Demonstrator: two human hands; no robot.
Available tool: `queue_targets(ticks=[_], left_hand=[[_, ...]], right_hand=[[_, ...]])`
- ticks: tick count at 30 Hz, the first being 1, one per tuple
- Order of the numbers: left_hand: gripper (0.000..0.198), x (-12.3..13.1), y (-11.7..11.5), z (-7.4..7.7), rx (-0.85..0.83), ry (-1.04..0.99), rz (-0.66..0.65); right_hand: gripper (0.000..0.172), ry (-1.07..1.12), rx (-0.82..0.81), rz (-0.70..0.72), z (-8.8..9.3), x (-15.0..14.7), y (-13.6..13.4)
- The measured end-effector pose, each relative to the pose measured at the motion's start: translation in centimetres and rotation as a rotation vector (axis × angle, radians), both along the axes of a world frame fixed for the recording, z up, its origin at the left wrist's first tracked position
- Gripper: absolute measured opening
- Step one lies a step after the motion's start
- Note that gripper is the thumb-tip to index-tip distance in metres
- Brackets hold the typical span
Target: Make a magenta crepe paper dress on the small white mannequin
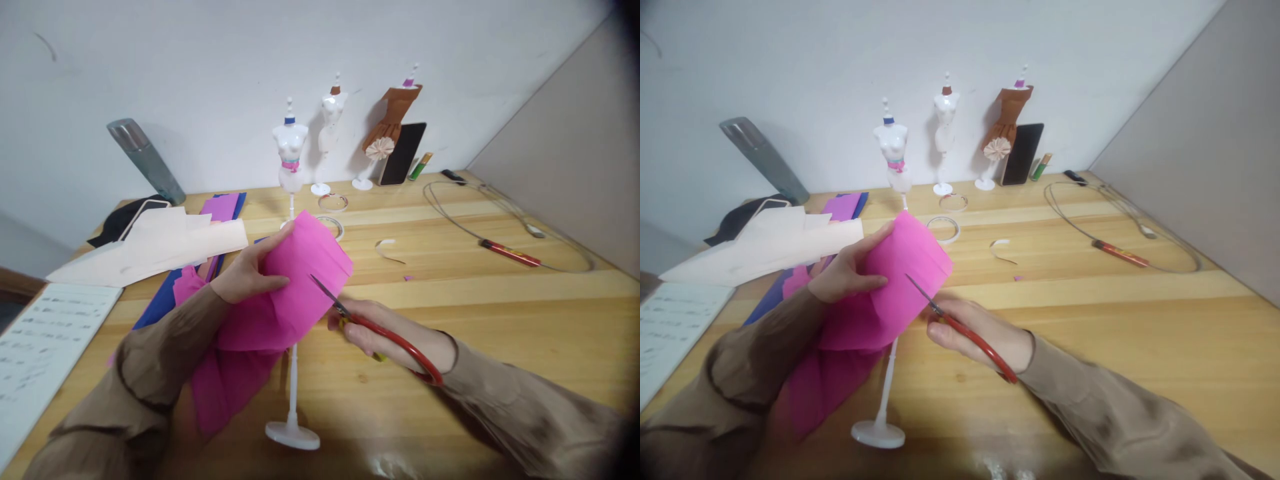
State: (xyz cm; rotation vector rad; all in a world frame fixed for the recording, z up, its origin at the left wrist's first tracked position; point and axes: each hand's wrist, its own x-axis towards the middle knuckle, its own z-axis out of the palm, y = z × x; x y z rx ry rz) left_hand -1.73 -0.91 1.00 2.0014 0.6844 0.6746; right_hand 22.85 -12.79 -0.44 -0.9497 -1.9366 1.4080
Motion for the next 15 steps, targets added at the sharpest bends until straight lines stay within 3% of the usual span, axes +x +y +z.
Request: queue_targets(ticks=[15], left_hand=[[0.095, -0.24, 0.23, -0.30, 0.003, -0.007, -0.034]], right_hand=[[0.054, -0.074, 0.077, 0.001, -0.37, -0.30, 0.65]])
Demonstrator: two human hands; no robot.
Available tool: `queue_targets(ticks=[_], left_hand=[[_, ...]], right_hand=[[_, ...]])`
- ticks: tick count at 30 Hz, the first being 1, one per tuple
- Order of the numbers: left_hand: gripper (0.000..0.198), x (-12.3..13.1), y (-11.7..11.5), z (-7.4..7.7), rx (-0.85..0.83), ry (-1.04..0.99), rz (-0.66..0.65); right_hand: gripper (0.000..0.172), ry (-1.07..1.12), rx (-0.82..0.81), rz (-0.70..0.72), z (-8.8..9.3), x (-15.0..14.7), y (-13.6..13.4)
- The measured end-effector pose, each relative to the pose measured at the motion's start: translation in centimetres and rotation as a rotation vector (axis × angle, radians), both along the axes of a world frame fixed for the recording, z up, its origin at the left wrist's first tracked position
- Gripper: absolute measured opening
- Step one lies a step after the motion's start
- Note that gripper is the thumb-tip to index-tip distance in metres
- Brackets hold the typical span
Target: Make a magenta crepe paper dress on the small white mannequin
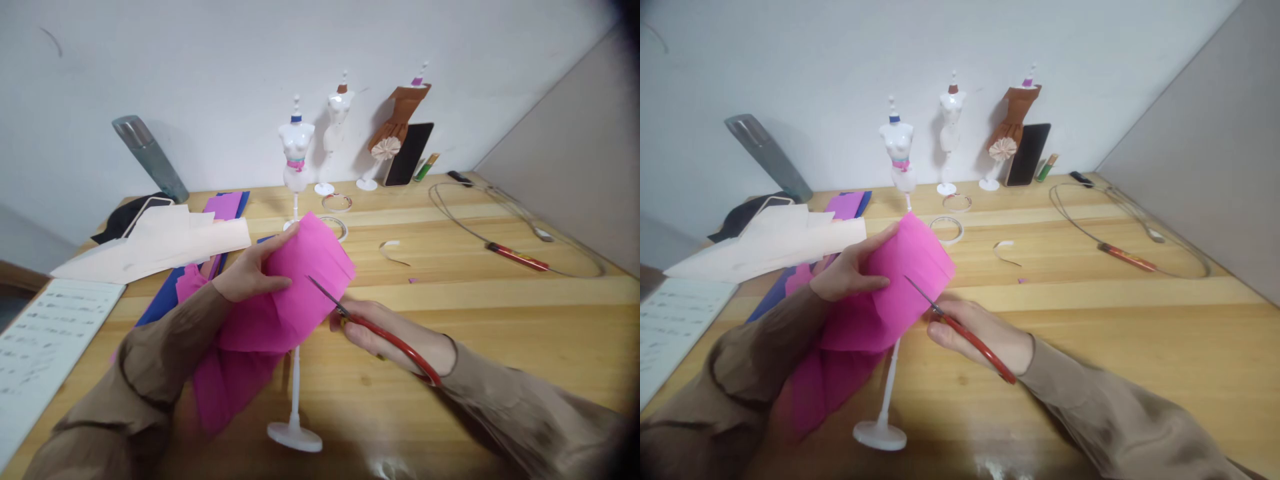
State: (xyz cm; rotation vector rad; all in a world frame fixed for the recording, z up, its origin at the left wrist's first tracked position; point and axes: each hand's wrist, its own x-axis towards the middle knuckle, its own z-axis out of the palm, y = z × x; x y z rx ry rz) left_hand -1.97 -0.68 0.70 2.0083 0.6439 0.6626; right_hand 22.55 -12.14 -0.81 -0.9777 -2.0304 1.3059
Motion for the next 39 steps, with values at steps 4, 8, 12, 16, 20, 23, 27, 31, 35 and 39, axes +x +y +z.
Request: queue_targets(ticks=[4, 8, 12, 16, 20, 23, 27, 31, 35, 39], left_hand=[[0.096, -0.03, 0.06, -0.14, -0.007, -0.007, 0.005], [0.095, -0.03, 0.14, -0.18, -0.006, -0.008, -0.003], [0.095, -0.02, 0.20, -0.02, 0.001, 0.005, -0.010], [0.097, -0.03, 0.16, 0.20, -0.011, 0.016, -0.005], [0.096, -0.10, 0.08, 0.27, -0.021, 0.022, -0.006], [0.095, -0.11, 0.08, 0.29, -0.023, 0.028, -0.003], [0.097, -0.09, 0.16, 0.42, -0.013, 0.062, -0.014], [0.097, -0.12, 0.22, 0.56, -0.003, 0.089, -0.029], [0.099, -0.13, 0.16, 0.56, -0.025, 0.087, -0.017], [0.098, 0.00, 0.04, 0.42, -0.047, 0.090, -0.018]], right_hand=[[0.054, 0.017, -0.034, -0.009, 0.24, -0.03, -0.20], [0.054, 0.019, -0.017, -0.001, 0.25, -0.02, -0.20], [0.059, -0.021, 0.007, 0.008, -0.07, 0.02, -0.05], [0.061, -0.028, 0.020, 0.002, -0.37, 0.00, -0.03], [0.061, 0.003, 0.000, -0.003, -0.35, -0.11, -0.18], [0.058, -0.006, -0.011, -0.032, -0.21, -0.21, -0.34], [0.054, 0.004, -0.002, -0.039, -0.03, -0.37, -0.50], [0.052, -0.010, 0.038, -0.024, -0.04, -0.37, -0.50], [0.050, -0.028, 0.043, 0.009, -0.27, -0.18, -0.40], [0.049, 0.025, -0.002, -0.009, -0.60, -0.12, -0.42]])
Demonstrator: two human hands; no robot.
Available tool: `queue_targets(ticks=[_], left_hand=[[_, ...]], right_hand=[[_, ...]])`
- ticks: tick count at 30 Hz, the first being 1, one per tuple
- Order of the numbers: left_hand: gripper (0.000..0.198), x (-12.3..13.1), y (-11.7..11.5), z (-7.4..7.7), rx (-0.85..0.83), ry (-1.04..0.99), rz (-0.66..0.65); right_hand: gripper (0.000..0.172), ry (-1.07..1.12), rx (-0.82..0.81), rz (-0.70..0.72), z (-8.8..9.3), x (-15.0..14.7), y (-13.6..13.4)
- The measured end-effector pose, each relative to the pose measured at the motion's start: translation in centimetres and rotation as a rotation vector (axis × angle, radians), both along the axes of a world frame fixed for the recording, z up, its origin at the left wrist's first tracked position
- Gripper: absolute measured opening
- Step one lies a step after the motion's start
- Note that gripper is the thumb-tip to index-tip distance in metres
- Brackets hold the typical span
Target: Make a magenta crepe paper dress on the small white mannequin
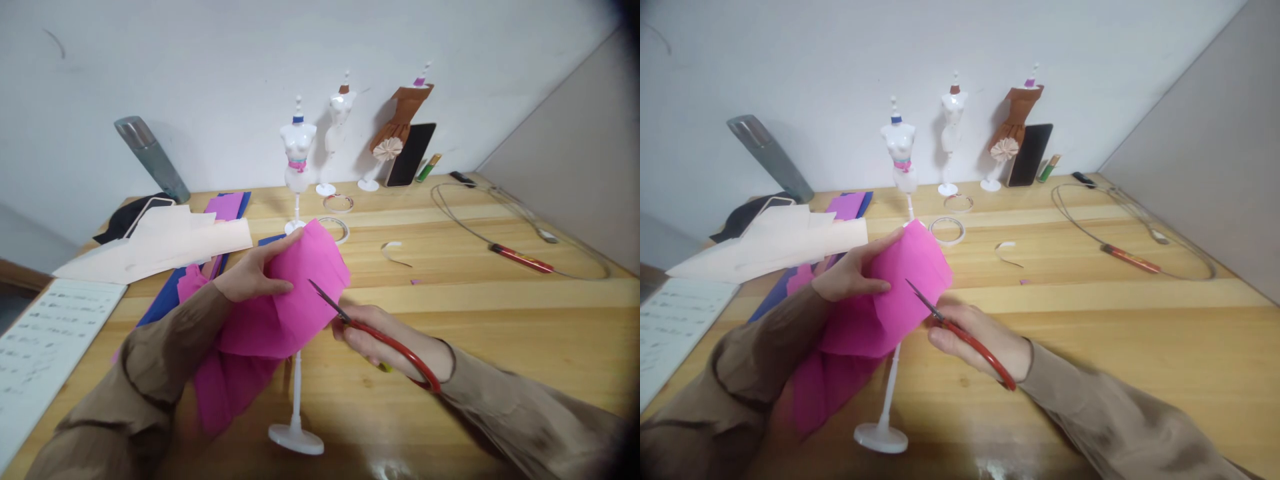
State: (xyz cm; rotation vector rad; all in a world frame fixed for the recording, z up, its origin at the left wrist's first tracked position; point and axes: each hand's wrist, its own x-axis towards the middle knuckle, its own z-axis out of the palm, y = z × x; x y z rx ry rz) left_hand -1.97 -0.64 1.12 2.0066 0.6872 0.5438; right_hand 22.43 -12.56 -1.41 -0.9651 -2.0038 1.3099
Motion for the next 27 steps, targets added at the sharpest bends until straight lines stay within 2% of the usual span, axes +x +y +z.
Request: queue_targets(ticks=[7, 27], left_hand=[[0.097, 0.2, -0.1, -0.3, 0.007, -0.016, -0.018], [0.097, 0.4, -0.1, -0.3, 0.038, -0.012, -0.042]], right_hand=[[0.049, 0.073, -0.090, -0.004, -0.2, -0.2, -0.2], [0.050, 0.045, -0.058, -0.031, 0.8, -1.3, -0.1]])
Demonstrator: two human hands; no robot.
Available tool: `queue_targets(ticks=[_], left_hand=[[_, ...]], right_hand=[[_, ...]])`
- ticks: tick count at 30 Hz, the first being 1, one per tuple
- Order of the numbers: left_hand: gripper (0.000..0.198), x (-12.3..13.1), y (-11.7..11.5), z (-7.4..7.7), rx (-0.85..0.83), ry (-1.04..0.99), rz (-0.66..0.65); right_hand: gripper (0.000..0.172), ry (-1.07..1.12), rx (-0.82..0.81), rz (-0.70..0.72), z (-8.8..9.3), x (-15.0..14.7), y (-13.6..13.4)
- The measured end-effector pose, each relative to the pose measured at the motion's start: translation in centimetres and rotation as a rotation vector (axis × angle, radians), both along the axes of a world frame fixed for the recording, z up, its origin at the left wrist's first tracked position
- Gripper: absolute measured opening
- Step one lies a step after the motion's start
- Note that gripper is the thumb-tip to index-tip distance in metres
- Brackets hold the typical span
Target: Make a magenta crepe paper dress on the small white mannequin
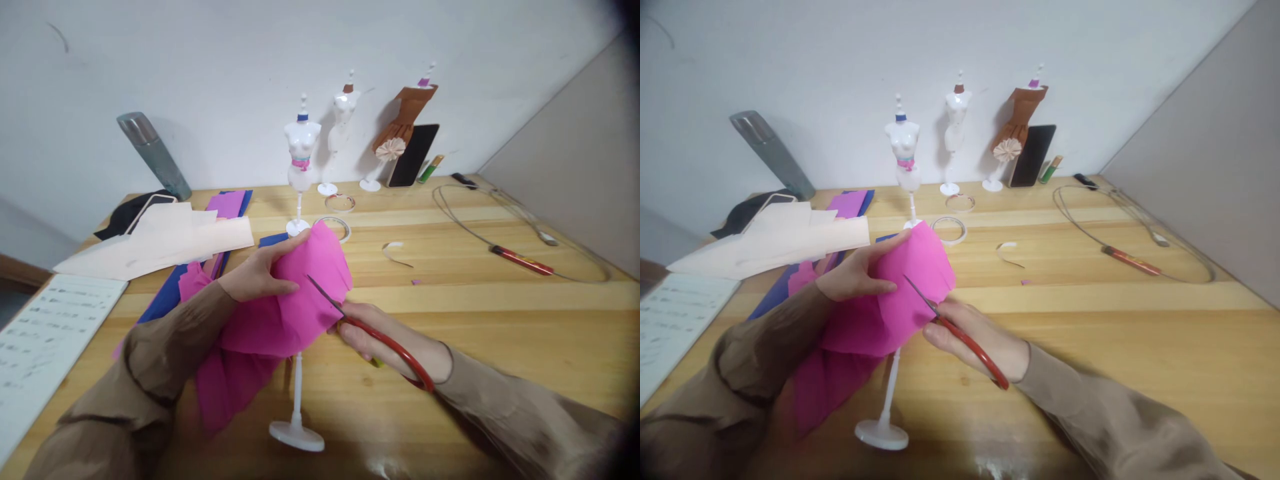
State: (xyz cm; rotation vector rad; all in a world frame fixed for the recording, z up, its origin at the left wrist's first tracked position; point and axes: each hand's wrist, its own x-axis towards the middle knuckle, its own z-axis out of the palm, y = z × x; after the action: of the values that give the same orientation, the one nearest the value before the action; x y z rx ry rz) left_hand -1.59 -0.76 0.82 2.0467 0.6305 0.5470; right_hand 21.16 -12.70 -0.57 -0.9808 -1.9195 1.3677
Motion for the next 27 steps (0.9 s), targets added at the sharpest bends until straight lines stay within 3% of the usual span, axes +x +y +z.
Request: queue_targets(ticks=[10, 19, 27], left_hand=[[0.098, -0.2, 0.1, 0.0, -0.011, 0.005, 0.017], [0.096, -0.1, 0.2, -0.1, -0.061, -0.029, 0.000], [0.087, -0.2, 0.3, -0.6, -0.234, -0.170, -0.018]], right_hand=[[0.049, -0.029, 0.052, -0.012, -1.0, 0.1, 0.3], [0.045, -0.027, 0.053, -0.048, -0.4, -0.1, 0.0], [0.053, 0.028, -0.213, -0.051, -1.6, 0.4, -0.4]])
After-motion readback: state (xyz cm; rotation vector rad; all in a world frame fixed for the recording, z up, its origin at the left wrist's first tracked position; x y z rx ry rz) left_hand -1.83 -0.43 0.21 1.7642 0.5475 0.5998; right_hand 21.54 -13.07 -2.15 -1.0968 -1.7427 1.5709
